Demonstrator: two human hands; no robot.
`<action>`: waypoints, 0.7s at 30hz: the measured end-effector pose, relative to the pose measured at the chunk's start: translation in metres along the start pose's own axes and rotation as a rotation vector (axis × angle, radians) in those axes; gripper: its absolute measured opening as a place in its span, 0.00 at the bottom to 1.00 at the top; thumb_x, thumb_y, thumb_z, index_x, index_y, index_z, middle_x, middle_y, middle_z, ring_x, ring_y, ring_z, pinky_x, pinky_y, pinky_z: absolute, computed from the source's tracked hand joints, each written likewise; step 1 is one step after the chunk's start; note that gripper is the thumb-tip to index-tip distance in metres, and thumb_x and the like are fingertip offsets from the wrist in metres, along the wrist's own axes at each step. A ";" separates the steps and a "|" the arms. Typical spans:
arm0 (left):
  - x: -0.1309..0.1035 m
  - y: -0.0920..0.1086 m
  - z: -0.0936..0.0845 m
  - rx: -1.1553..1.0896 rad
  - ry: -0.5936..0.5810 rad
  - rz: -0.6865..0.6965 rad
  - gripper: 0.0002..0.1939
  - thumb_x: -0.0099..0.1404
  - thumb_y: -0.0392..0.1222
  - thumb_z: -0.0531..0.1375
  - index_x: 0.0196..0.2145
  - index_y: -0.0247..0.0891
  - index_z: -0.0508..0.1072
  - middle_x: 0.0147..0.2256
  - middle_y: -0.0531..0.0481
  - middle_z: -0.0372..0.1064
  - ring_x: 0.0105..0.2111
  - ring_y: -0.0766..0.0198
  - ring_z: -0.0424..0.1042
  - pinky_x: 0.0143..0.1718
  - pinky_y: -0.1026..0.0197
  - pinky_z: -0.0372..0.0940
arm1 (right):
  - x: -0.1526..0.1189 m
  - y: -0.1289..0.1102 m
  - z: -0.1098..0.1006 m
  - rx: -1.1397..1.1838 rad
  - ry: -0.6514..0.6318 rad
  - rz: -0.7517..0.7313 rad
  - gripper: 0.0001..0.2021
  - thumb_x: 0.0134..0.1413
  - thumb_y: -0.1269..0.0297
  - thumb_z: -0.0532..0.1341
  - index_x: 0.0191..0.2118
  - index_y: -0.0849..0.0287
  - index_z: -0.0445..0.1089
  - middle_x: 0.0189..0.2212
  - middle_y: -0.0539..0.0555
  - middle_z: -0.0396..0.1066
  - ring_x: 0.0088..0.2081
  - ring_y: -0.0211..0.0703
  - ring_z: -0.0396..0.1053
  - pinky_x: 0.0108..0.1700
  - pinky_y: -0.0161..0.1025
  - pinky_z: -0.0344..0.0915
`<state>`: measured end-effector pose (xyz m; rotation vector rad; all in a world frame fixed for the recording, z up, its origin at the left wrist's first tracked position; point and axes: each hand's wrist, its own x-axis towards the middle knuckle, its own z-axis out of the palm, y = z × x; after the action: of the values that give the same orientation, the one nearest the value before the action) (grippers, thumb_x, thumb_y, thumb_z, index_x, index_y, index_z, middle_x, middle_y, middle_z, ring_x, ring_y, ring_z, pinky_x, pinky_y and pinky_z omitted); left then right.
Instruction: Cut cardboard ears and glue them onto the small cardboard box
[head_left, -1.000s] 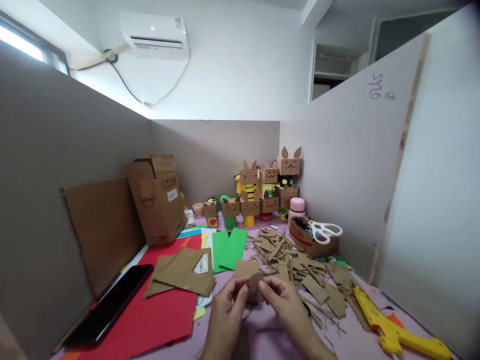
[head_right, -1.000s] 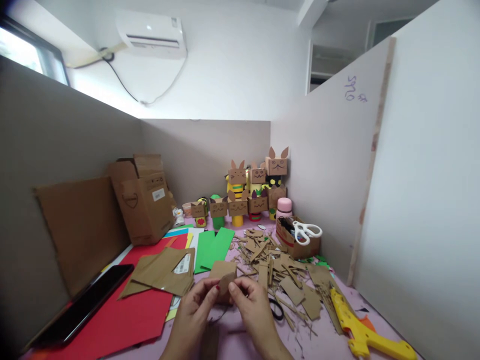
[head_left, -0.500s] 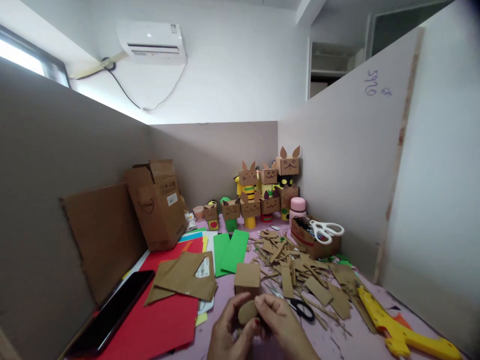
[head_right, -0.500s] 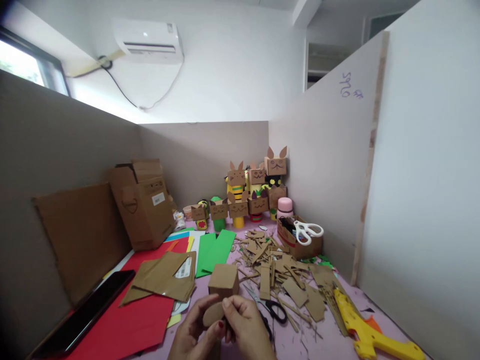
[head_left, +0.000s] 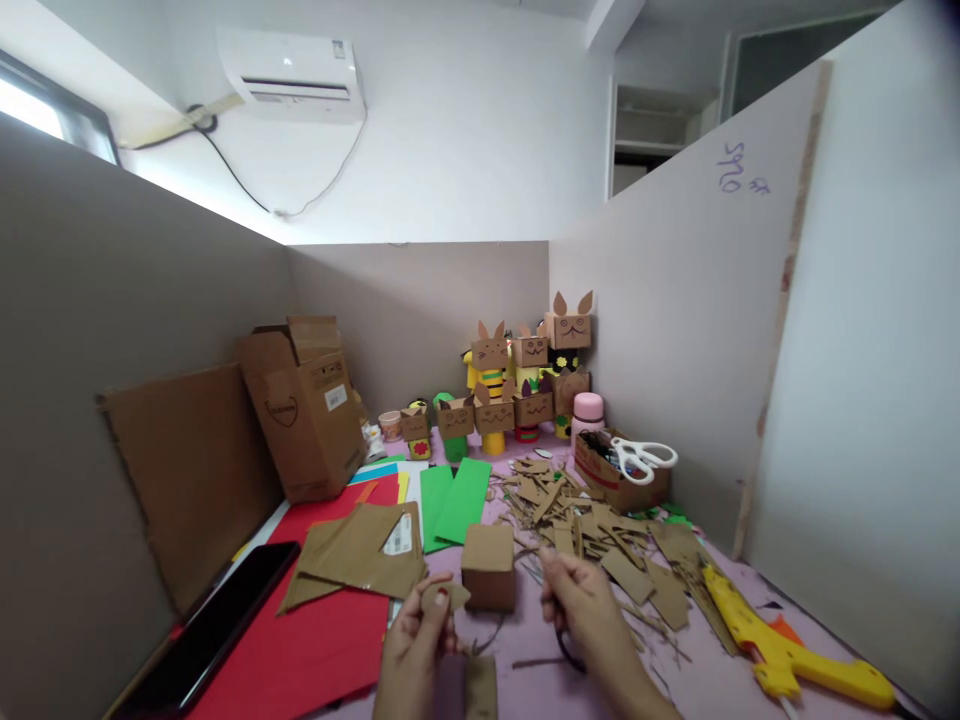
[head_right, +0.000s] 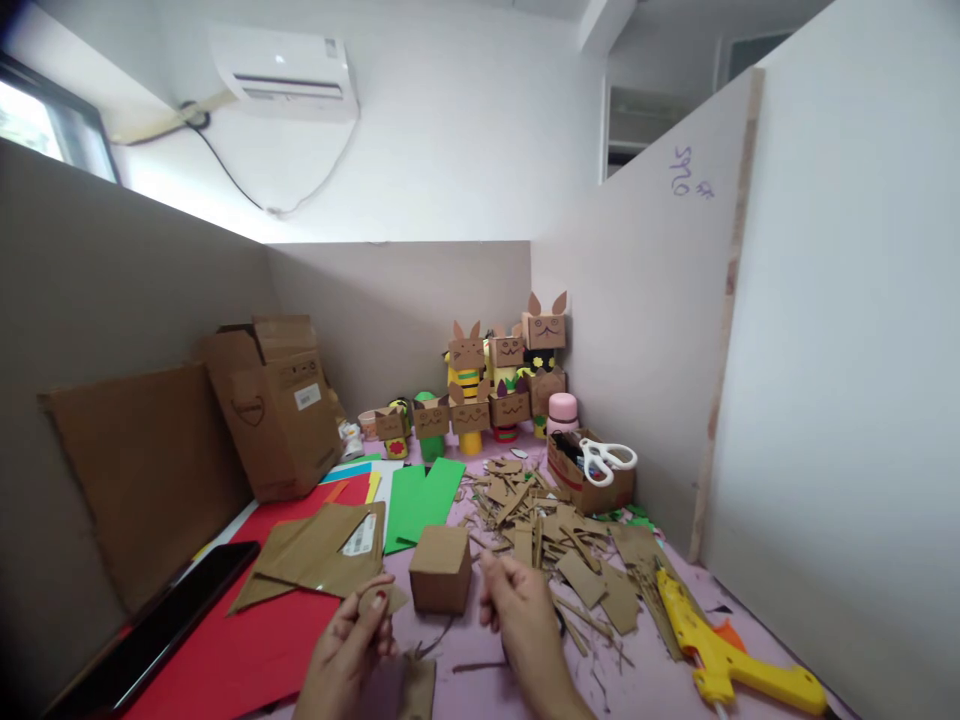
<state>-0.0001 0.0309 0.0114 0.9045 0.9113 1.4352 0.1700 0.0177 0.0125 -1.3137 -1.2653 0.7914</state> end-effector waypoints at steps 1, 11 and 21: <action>0.002 -0.001 -0.001 -0.021 0.015 -0.012 0.27 0.38 0.55 0.71 0.33 0.37 0.73 0.13 0.60 0.63 0.14 0.72 0.59 0.18 0.69 0.58 | 0.003 0.000 -0.011 -0.067 0.058 -0.022 0.24 0.57 0.44 0.42 0.21 0.56 0.59 0.17 0.50 0.63 0.19 0.39 0.60 0.24 0.35 0.56; 0.003 -0.017 -0.012 0.063 0.020 -0.011 0.26 0.46 0.61 0.65 0.33 0.36 0.73 0.16 0.53 0.70 0.16 0.69 0.64 0.20 0.68 0.59 | -0.004 0.016 -0.056 -0.691 0.082 -0.092 0.07 0.41 0.65 0.60 0.29 0.58 0.74 0.30 0.64 0.75 0.36 0.63 0.69 0.35 0.45 0.55; -0.029 -0.017 0.009 0.229 -0.139 -0.090 0.27 0.50 0.65 0.60 0.32 0.36 0.72 0.10 0.59 0.59 0.12 0.70 0.56 0.16 0.68 0.50 | -0.034 0.005 0.026 0.180 -0.366 -0.092 0.27 0.51 0.38 0.51 0.19 0.58 0.64 0.13 0.50 0.66 0.19 0.39 0.63 0.22 0.33 0.58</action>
<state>0.0167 0.0032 -0.0014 1.1045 1.0118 1.1917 0.1394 -0.0078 -0.0038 -0.9862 -1.4906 1.0871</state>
